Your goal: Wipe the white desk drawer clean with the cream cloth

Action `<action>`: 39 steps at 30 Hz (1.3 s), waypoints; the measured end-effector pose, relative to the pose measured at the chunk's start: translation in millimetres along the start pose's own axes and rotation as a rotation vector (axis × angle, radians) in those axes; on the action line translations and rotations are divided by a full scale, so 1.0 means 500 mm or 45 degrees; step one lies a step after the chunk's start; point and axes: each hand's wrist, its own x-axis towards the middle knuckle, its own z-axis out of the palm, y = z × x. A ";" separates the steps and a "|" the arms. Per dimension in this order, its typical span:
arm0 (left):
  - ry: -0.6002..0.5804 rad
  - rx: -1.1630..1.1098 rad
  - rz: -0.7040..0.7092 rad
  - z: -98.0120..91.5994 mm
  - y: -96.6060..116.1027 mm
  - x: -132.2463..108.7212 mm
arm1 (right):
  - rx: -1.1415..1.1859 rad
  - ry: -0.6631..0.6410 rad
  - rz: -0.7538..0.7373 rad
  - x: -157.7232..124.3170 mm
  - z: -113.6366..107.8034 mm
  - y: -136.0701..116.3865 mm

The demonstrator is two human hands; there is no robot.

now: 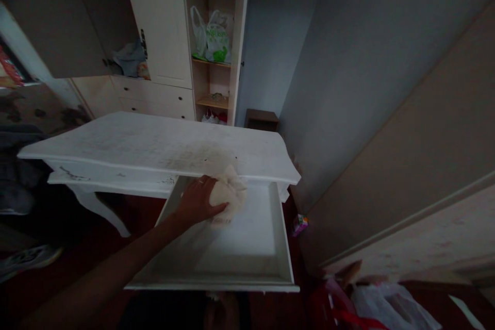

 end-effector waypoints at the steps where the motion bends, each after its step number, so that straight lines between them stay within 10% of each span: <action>1: -0.035 0.078 0.034 0.001 -0.004 -0.024 | 0.018 0.014 0.015 0.006 -0.001 0.008; 9: -0.335 0.442 -0.140 0.013 -0.033 -0.089 | 0.540 0.312 0.109 0.017 0.002 0.045; 14: -0.276 0.425 -0.087 -0.037 -0.011 -0.082 | 0.597 0.306 0.077 0.011 -0.001 0.049; 21: -0.632 0.242 -0.330 -0.050 -0.004 -0.090 | 0.551 0.244 0.041 0.009 -0.013 0.062; 30: -0.302 0.196 -0.679 0.092 0.015 -0.097 | 0.506 0.141 0.045 -0.004 -0.014 0.036; 39: -0.034 0.184 -0.748 0.136 -0.010 -0.002 | 0.564 0.182 0.125 -0.001 -0.017 0.035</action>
